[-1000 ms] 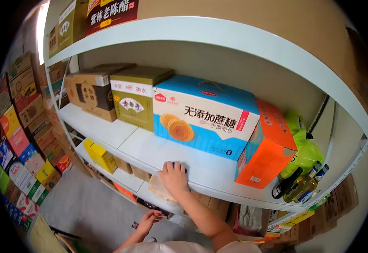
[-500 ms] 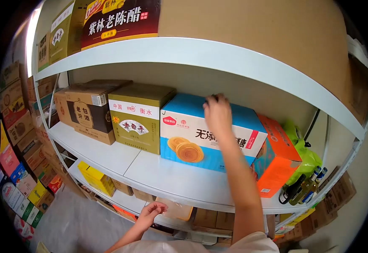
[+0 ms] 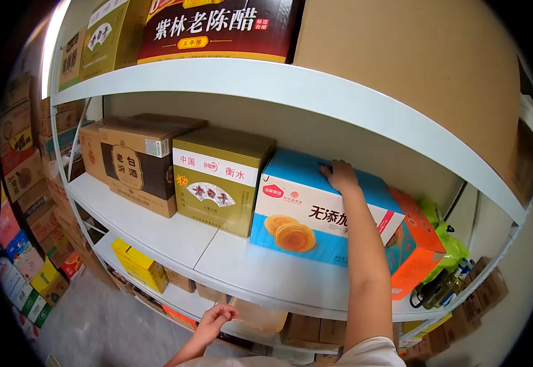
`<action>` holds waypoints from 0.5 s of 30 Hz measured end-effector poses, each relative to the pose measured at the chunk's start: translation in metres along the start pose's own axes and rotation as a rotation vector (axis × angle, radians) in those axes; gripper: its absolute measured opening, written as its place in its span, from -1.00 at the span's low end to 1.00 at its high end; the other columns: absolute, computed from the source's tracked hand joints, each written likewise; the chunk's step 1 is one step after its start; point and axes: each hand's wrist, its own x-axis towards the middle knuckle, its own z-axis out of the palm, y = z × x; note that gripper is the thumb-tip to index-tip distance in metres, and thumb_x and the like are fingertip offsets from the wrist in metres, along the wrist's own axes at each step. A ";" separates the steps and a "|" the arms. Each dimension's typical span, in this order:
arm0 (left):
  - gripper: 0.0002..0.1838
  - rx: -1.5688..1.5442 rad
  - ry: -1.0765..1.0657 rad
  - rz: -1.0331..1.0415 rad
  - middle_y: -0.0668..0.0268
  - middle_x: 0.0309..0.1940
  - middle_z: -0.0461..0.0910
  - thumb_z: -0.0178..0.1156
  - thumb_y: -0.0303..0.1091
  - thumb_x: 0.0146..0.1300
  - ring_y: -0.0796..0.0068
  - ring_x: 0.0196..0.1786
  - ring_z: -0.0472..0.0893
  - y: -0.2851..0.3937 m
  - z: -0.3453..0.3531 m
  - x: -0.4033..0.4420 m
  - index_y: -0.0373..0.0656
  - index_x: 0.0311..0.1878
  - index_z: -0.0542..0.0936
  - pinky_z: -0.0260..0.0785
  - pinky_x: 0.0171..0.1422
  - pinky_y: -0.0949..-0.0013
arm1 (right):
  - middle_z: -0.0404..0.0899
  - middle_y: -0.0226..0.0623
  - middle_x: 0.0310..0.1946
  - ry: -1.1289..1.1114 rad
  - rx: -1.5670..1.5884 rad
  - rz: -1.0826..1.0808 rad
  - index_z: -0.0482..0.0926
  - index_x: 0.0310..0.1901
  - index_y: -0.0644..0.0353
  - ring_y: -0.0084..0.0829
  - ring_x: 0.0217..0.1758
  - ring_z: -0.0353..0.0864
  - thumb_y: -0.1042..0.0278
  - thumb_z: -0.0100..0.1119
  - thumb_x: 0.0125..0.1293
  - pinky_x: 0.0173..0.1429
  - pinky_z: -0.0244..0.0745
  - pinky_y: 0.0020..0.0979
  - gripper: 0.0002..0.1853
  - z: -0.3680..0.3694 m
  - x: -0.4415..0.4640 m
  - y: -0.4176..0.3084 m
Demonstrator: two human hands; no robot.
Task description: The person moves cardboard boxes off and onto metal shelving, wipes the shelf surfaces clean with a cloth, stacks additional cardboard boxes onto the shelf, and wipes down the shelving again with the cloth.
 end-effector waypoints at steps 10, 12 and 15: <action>-0.83 -0.023 -0.059 -0.026 0.36 -0.20 0.58 -0.01 -0.48 0.35 0.61 -0.09 0.51 0.010 -0.017 -0.003 -0.28 -0.07 0.51 0.32 0.09 0.50 | 0.62 -0.09 -0.12 0.064 -0.025 -0.018 0.65 -0.15 0.18 -0.13 0.00 0.57 -0.18 0.19 0.13 0.07 0.45 -0.22 -0.47 -0.008 -0.011 -0.005; -0.82 -0.004 -0.068 -0.017 0.31 -0.17 0.59 -0.01 -0.48 0.35 0.55 -0.08 0.53 0.011 -0.024 0.000 -0.28 -0.05 0.51 0.34 0.10 0.46 | 0.62 -0.10 -0.14 0.047 -0.034 -0.015 0.66 -0.18 0.17 -0.13 -0.02 0.58 -0.19 0.19 0.12 0.06 0.45 -0.23 -0.48 -0.013 -0.013 -0.009; -0.81 0.001 -0.079 0.010 0.26 -0.15 0.60 -0.01 -0.47 0.36 0.51 -0.07 0.55 0.017 -0.031 0.005 -0.29 -0.05 0.52 0.35 0.10 0.43 | 0.63 -0.09 -0.15 0.047 0.017 0.003 0.68 -0.21 0.15 -0.14 -0.02 0.58 -0.21 0.19 0.11 0.04 0.46 -0.23 -0.48 -0.022 -0.019 -0.016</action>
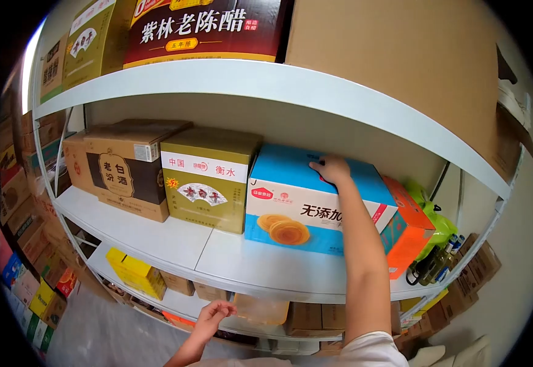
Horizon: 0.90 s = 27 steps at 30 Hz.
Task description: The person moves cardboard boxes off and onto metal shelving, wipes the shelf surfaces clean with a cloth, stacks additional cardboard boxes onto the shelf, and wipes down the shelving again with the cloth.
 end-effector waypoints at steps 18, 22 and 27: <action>-0.52 -0.125 0.114 0.037 0.16 0.24 0.30 0.06 -0.25 0.34 0.40 0.29 0.27 0.063 -0.027 0.106 -0.21 0.27 0.31 0.09 0.37 0.35 | 0.65 -0.18 -0.52 0.208 0.019 0.172 0.69 -0.46 0.24 -0.25 -0.38 0.66 -0.34 0.25 -0.01 -0.30 0.53 -0.27 -0.37 -0.057 -0.069 -0.068; -0.44 -0.036 0.144 0.024 0.11 0.33 0.21 -0.02 -0.16 0.37 0.28 0.39 0.16 0.075 -0.012 0.120 -0.24 0.34 0.24 -0.03 0.43 0.32 | 0.65 -0.17 -0.54 0.133 -0.022 0.178 0.70 -0.46 0.24 -0.26 -0.40 0.66 -0.34 0.24 0.01 -0.30 0.53 -0.28 -0.37 -0.078 -0.087 -0.079; -0.42 -0.266 -0.041 -0.006 0.30 0.19 0.42 -0.09 0.08 0.38 0.36 0.24 0.35 0.057 0.002 0.118 -0.08 0.32 0.30 0.10 0.33 0.23 | 0.66 -0.14 -0.51 0.065 -0.012 0.170 0.72 -0.42 0.22 -0.26 -0.37 0.68 -0.30 0.28 0.00 -0.28 0.53 -0.29 -0.40 -0.100 -0.122 -0.093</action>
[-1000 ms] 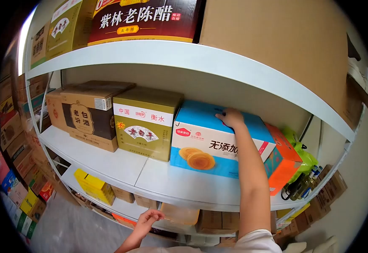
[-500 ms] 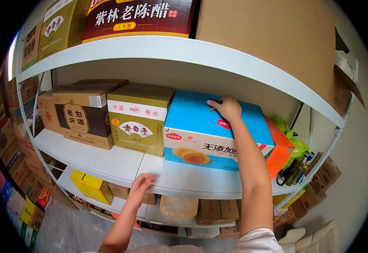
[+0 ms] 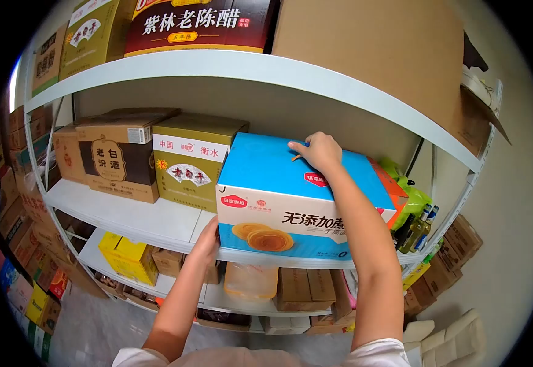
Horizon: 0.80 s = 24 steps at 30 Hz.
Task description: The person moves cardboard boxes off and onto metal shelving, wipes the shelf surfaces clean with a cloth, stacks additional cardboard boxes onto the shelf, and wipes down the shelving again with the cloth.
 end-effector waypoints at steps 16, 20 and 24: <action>-0.35 -0.205 0.218 -0.103 0.24 0.13 0.46 -0.25 0.26 0.38 0.35 0.19 0.43 -0.002 0.059 -0.196 -0.07 0.25 0.35 0.30 0.24 0.25 | 0.60 -0.14 -0.64 0.032 0.005 -0.228 0.68 -0.55 0.21 -0.22 -0.51 0.62 -0.23 0.36 -0.05 -0.41 0.47 -0.29 -0.47 -0.100 -0.164 -0.036; -0.41 -0.386 0.240 -0.171 0.21 0.14 0.39 -0.10 0.18 0.33 0.29 0.20 0.40 -0.027 0.035 -0.265 -0.04 0.25 0.23 0.35 0.20 0.18 | 0.46 -0.13 -0.78 0.032 0.122 -0.460 0.59 -0.68 0.26 -0.21 -0.66 0.49 -0.21 0.36 -0.04 -0.54 0.32 -0.26 -0.43 -0.112 -0.228 -0.063; -0.49 -0.364 0.419 -0.043 0.23 0.06 0.33 -0.12 0.08 0.37 0.37 0.17 0.36 -0.036 -0.002 -0.349 -0.07 0.19 0.17 0.31 0.21 0.24 | 0.42 -0.10 -0.80 -0.068 0.162 -0.534 0.57 -0.69 0.27 -0.17 -0.69 0.45 -0.19 0.35 -0.02 -0.55 0.30 -0.24 -0.43 -0.118 -0.278 -0.103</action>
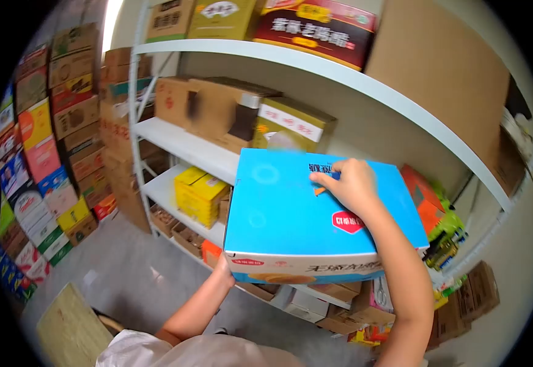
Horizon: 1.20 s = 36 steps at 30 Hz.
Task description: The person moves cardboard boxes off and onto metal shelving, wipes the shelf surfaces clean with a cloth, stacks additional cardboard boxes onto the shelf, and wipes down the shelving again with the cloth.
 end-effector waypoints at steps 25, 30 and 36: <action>-0.47 -0.060 1.062 0.703 0.28 0.10 0.41 -0.19 0.13 0.37 0.36 0.14 0.44 0.313 -0.409 -0.210 -0.04 0.22 0.29 0.31 0.20 0.27 | 0.49 -0.13 -0.72 -0.373 0.727 -0.824 0.56 -0.69 0.23 -0.16 -0.60 0.51 -0.27 0.32 -0.05 -0.48 0.39 -0.20 -0.41 0.315 0.183 -0.571; -0.46 -0.094 1.078 0.730 0.30 0.18 0.38 -0.25 0.15 0.38 0.32 0.18 0.43 0.310 -0.473 -0.174 0.00 0.22 0.30 0.34 0.20 0.23 | 0.54 -0.12 -0.66 -0.433 0.748 -0.927 0.56 -0.71 0.21 -0.11 -0.48 0.57 -0.27 0.33 -0.08 -0.41 0.42 -0.18 -0.41 0.399 0.218 -0.625; -0.45 -0.261 0.920 0.640 0.27 0.11 0.48 -0.27 0.10 0.35 0.24 0.13 0.48 0.339 -0.518 -0.075 -0.09 0.16 0.41 0.36 0.19 0.13 | 0.55 -0.12 -0.64 -0.524 0.723 -0.975 0.57 -0.70 0.22 -0.13 -0.47 0.58 -0.28 0.31 -0.05 -0.42 0.42 -0.17 -0.41 0.519 0.282 -0.640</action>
